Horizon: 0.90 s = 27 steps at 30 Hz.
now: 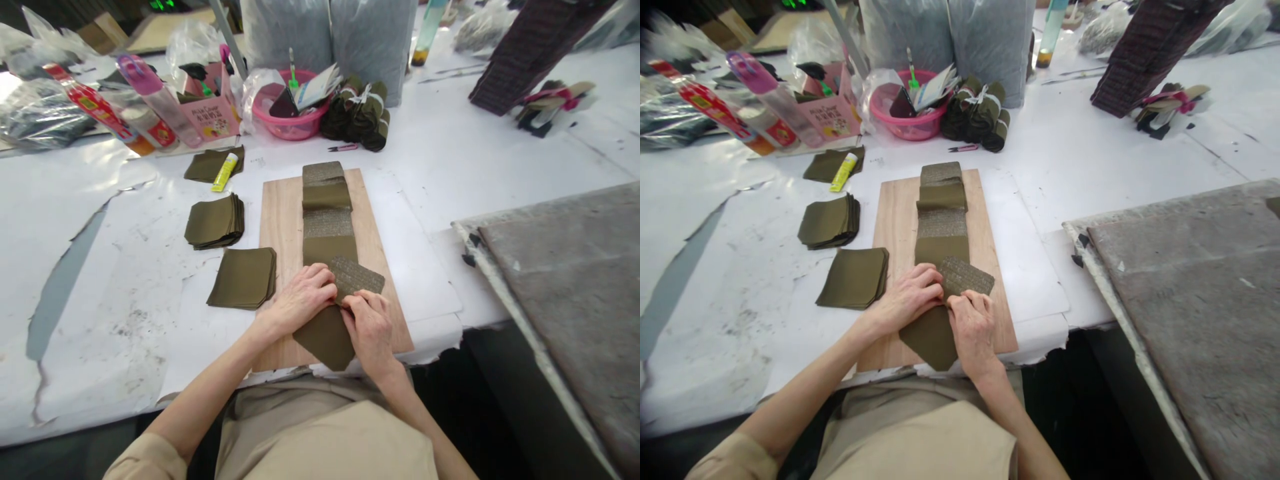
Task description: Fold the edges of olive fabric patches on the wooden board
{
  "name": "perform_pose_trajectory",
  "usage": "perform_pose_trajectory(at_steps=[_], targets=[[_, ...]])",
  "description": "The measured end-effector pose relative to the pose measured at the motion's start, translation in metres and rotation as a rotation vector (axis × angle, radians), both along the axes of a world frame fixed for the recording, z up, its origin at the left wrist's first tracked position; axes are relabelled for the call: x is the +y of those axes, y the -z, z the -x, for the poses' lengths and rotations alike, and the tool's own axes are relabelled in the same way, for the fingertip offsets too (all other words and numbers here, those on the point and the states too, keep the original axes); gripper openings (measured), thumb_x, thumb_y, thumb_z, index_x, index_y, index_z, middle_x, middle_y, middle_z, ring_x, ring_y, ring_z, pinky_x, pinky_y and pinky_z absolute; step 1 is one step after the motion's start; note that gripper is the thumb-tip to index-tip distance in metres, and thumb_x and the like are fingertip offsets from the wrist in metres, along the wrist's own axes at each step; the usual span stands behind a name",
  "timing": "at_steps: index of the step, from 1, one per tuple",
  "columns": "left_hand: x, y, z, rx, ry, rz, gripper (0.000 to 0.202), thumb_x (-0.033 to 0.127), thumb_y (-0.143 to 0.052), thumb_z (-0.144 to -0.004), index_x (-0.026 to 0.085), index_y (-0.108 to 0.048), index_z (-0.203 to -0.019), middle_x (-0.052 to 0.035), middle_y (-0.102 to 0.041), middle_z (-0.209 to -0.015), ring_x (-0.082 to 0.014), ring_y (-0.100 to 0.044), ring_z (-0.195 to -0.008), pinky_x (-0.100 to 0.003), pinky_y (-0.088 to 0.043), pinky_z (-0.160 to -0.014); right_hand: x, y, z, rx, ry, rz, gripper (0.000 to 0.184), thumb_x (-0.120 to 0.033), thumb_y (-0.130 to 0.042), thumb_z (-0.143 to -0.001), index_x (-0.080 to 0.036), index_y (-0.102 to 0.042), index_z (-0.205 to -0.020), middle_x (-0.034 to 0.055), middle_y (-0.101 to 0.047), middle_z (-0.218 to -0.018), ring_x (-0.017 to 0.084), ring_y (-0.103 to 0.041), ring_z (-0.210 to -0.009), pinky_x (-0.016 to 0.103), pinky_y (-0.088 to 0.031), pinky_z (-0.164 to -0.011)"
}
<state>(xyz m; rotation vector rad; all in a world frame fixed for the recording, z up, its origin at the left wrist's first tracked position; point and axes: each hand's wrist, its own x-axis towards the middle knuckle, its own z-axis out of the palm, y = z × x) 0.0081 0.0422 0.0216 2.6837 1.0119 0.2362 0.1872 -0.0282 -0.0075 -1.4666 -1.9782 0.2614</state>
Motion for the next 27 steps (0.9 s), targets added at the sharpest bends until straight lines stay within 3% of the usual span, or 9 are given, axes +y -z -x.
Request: perform_pose_trajectory(at_steps=[3,9,14,19,23,27], targets=[[0.004,0.002,0.001,0.036,0.029,0.045,0.023,0.034,-0.048,-0.097,0.018,-0.059,-0.086,-0.0039,-0.058,-0.089,-0.0194,-0.048,-0.093,-0.032,-0.041,-0.082,-0.005,-0.001,-0.011,-0.049,0.047,0.049,0.014,-0.026,-0.054,-0.095,-0.019,-0.06,-0.105,0.0031,-0.067,-0.089,0.019,-0.055,-0.091,0.034,-0.036,-0.084],[0.011,0.007,0.004,-0.038,0.048,0.108,0.024,0.035,-0.048,-0.097,0.018,-0.061,-0.086,-0.0042,-0.061,-0.088,-0.0187,-0.05,-0.088,-0.03,-0.04,-0.08,-0.015,0.0,-0.032,-0.127,0.111,0.157,0.013,-0.031,-0.061,-0.09,-0.022,-0.062,-0.082,0.0013,-0.065,-0.081,0.02,-0.052,-0.082,0.033,-0.034,-0.075],[0.014,0.0,0.007,-0.031,0.024,0.196,0.026,0.036,-0.05,-0.097,0.018,-0.063,-0.085,-0.0021,-0.063,-0.08,-0.0165,-0.055,-0.077,-0.028,-0.04,-0.072,-0.02,0.0,-0.032,0.113,0.124,0.249,0.013,-0.032,-0.056,-0.094,-0.021,-0.06,-0.087,0.0009,-0.065,-0.085,0.017,-0.057,-0.081,0.028,-0.04,-0.074],[0.015,-0.001,0.015,-0.006,-0.016,0.262,0.022,0.037,-0.052,-0.095,0.02,-0.064,-0.089,0.0001,-0.064,-0.078,-0.0142,-0.059,-0.073,-0.024,-0.039,-0.068,-0.024,-0.003,-0.032,0.288,0.12,0.532,0.012,-0.035,-0.053,-0.095,-0.024,-0.058,-0.092,-0.0038,-0.066,-0.078,0.014,-0.062,-0.07,0.025,-0.04,-0.065],[0.01,0.0,0.016,0.002,-0.052,0.268,0.02,0.037,-0.056,-0.093,0.02,-0.063,-0.087,0.0006,-0.063,-0.081,-0.0141,-0.059,-0.075,-0.024,-0.04,-0.067,-0.025,-0.01,-0.032,0.158,0.126,0.631,0.012,-0.033,-0.054,-0.094,-0.024,-0.056,-0.086,-0.0041,-0.065,-0.072,0.015,-0.061,-0.066,0.026,-0.037,-0.06],[0.005,0.002,0.016,-0.059,-0.097,0.259,0.018,0.035,-0.057,-0.093,0.019,-0.063,-0.088,-0.0005,-0.061,-0.087,-0.015,-0.059,-0.082,-0.024,-0.043,-0.07,-0.025,-0.016,-0.033,-0.055,0.144,0.562,0.012,-0.032,-0.059,-0.091,-0.024,-0.056,-0.083,-0.0043,-0.063,-0.069,0.014,-0.057,-0.06,0.027,-0.032,-0.056]])
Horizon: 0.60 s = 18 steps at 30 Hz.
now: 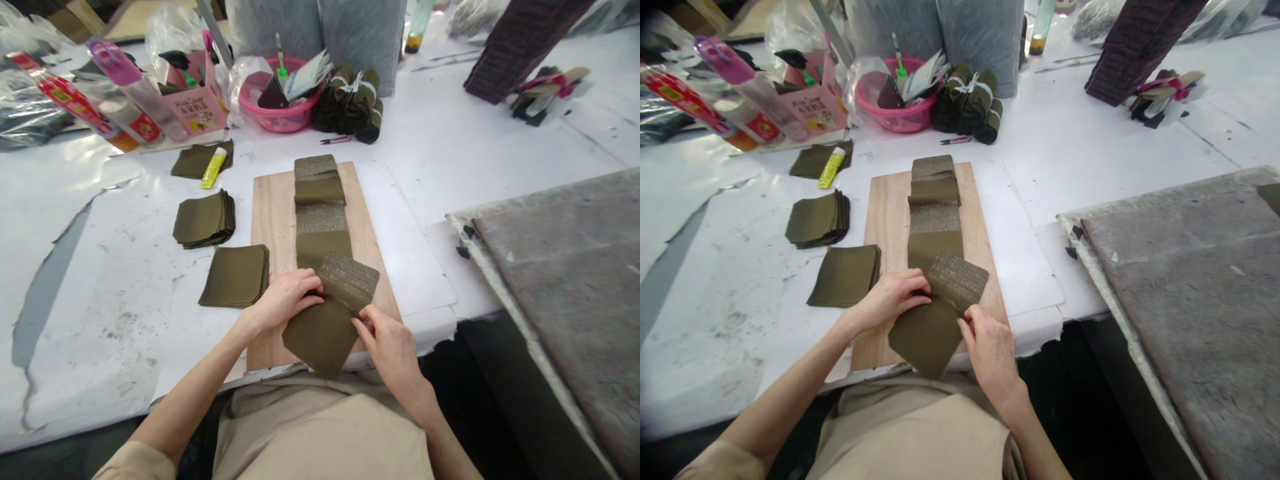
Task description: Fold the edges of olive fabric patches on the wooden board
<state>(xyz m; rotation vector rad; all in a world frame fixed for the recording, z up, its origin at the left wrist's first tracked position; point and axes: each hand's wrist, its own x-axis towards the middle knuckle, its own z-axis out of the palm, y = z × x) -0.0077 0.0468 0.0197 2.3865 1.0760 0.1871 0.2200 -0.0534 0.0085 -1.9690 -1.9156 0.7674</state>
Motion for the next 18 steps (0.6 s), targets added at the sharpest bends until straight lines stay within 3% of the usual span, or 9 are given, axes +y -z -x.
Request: perform_pose_trajectory(at_steps=[6,12,18], targets=[[-0.001,0.009,0.005,-0.053,-0.005,0.0,0.017,0.036,-0.056,-0.093,0.02,-0.062,-0.096,-0.0013,-0.06,-0.093,-0.0151,-0.059,-0.085,-0.024,-0.045,-0.071,0.008,0.002,0.002,-0.043,-0.08,-0.151,0.019,-0.035,-0.069,-0.084,-0.024,-0.059,-0.095,-0.0005,-0.063,-0.092,0.017,-0.059,-0.084,0.028,-0.04,-0.069],[-0.004,0.013,0.007,-0.117,-0.021,-0.01,0.022,0.037,-0.051,-0.096,0.021,-0.065,-0.097,-0.002,-0.059,-0.093,-0.0146,-0.059,-0.085,-0.025,-0.047,-0.074,0.01,0.007,0.016,-0.153,-0.073,-0.282,0.013,-0.034,-0.063,-0.088,-0.022,-0.061,-0.085,0.0021,-0.062,-0.087,0.02,-0.055,-0.086,0.031,-0.039,-0.074],[-0.008,0.028,0.012,-0.227,-0.036,-0.099,0.024,0.03,-0.047,-0.098,0.02,-0.068,-0.098,-0.0039,-0.061,-0.095,-0.0128,-0.06,-0.085,-0.023,-0.049,-0.074,0.007,0.013,0.015,-0.053,-0.075,-0.351,0.011,-0.028,-0.057,-0.093,-0.022,-0.065,-0.088,0.0019,-0.064,-0.087,0.018,-0.055,-0.086,0.03,-0.04,-0.077]])
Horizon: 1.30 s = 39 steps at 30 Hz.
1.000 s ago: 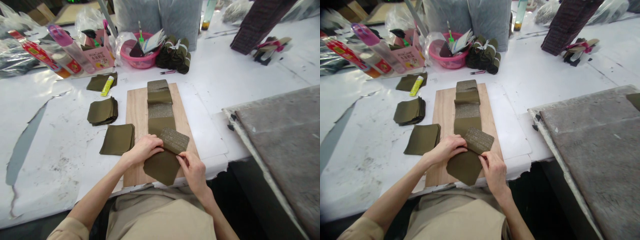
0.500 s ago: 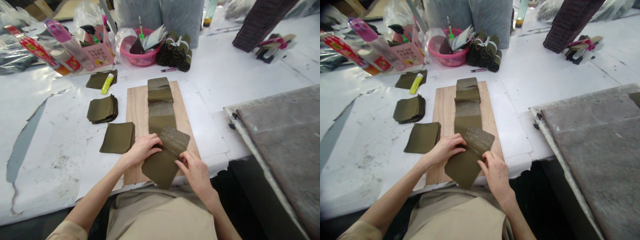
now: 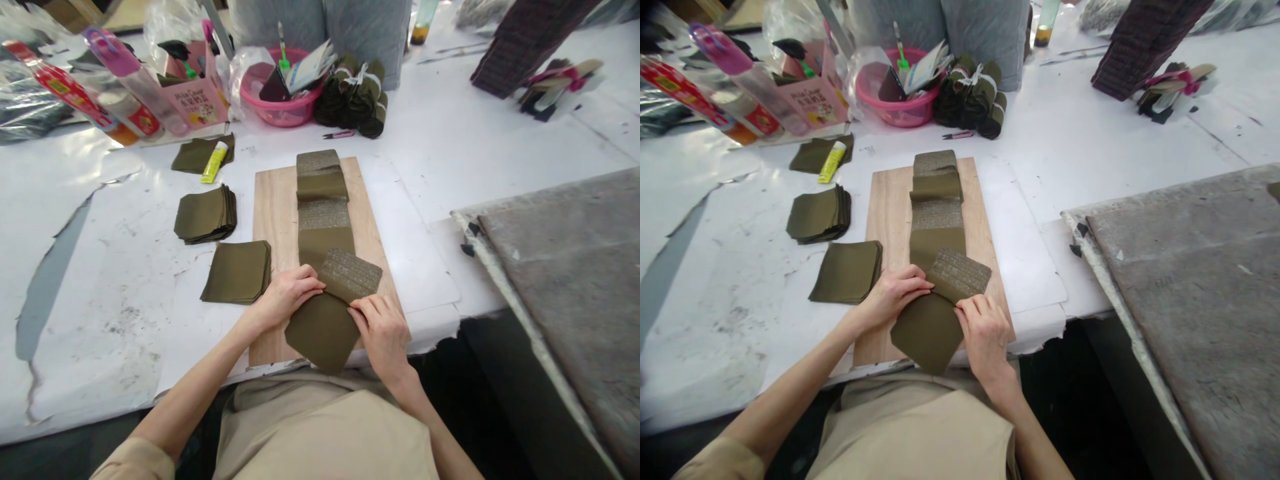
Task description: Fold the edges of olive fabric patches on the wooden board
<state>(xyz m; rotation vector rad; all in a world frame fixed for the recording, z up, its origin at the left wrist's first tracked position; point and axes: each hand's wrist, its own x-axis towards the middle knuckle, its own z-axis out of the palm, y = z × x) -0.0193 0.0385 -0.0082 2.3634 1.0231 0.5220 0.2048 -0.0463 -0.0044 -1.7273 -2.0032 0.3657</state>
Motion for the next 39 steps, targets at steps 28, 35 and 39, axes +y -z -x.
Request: perform_pose_trajectory(at_steps=[28,35,39], targets=[[-0.007,0.007,0.011,0.185,0.2,-0.434,0.023,0.013,-0.043,-0.096,0.015,-0.06,-0.112,-0.0121,-0.064,-0.108,-0.0192,-0.059,-0.098,-0.034,-0.052,-0.085,0.0,0.009,-0.003,0.062,-0.027,0.032,0.03,-0.019,-0.05,-0.096,-0.034,-0.07,-0.112,0.0022,-0.059,-0.088,0.014,-0.053,-0.081,0.026,-0.042,-0.076],[-0.007,0.002,0.008,0.216,0.22,-0.473,0.023,0.012,-0.042,-0.096,0.014,-0.06,-0.111,-0.0123,-0.064,-0.107,-0.0188,-0.06,-0.094,-0.033,-0.054,-0.082,-0.001,0.013,-0.003,0.048,-0.024,0.032,0.032,-0.018,-0.05,-0.095,-0.036,-0.069,-0.115,0.0023,-0.058,-0.09,0.014,-0.052,-0.082,0.027,-0.042,-0.077],[-0.006,0.002,0.008,0.256,0.24,-0.487,0.024,0.012,-0.041,-0.096,0.014,-0.059,-0.112,-0.0126,-0.064,-0.107,-0.0189,-0.06,-0.094,-0.034,-0.054,-0.083,-0.001,0.013,-0.002,0.017,-0.024,0.018,0.036,-0.015,-0.051,-0.095,-0.038,-0.067,-0.117,0.0019,-0.057,-0.089,0.014,-0.051,-0.08,0.027,-0.041,-0.075]])
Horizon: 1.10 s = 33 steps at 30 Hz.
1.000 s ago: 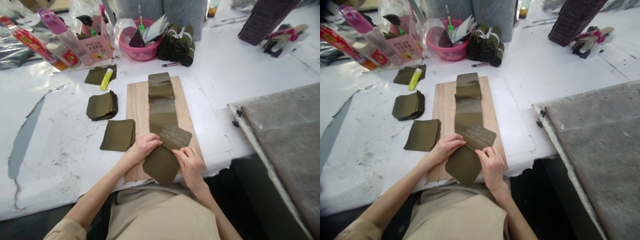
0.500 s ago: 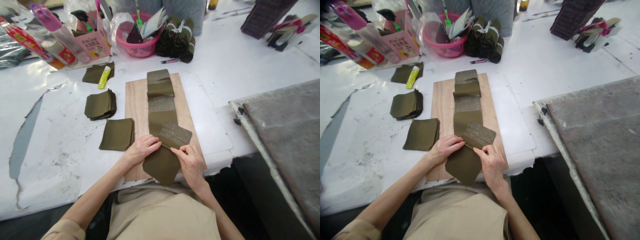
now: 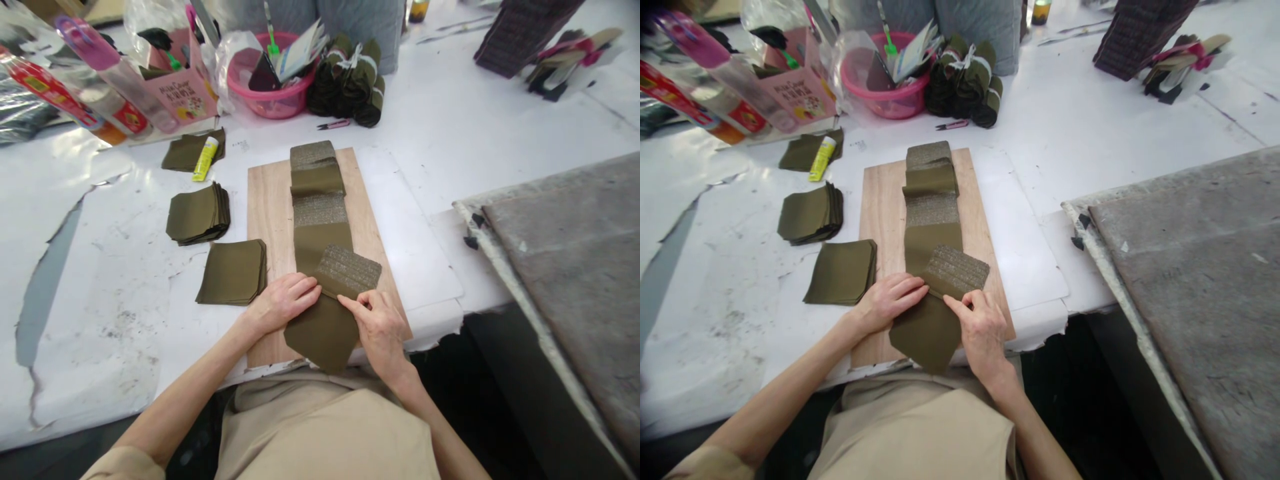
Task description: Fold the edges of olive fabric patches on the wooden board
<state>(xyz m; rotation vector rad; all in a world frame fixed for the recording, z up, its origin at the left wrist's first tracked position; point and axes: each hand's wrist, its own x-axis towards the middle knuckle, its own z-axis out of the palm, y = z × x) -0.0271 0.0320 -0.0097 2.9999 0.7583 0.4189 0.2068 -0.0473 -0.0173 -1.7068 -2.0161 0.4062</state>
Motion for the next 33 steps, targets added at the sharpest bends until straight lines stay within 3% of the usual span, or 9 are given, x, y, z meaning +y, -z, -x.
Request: perform_pose_trajectory(at_steps=[21,33], targets=[[-0.002,-0.006,-0.004,0.158,0.035,-0.114,0.022,0.01,-0.046,-0.093,0.011,-0.058,-0.112,-0.0115,-0.065,-0.103,-0.0203,-0.06,-0.09,-0.035,-0.055,-0.081,0.002,-0.008,0.001,-0.263,-0.142,0.008,0.046,-0.013,-0.054,-0.092,-0.037,-0.055,-0.132,0.0039,-0.056,-0.092,0.019,-0.046,-0.085,0.032,-0.039,-0.073],[0.002,-0.006,0.002,0.137,0.05,-0.051,0.025,0.01,-0.044,-0.094,0.013,-0.058,-0.114,-0.0128,-0.064,-0.113,-0.0209,-0.061,-0.101,-0.036,-0.054,-0.088,0.003,-0.009,0.0,-0.314,-0.166,-0.007,0.048,-0.012,-0.053,-0.091,-0.037,-0.054,-0.133,0.0047,-0.054,-0.092,0.02,-0.044,-0.084,0.034,-0.036,-0.071]])
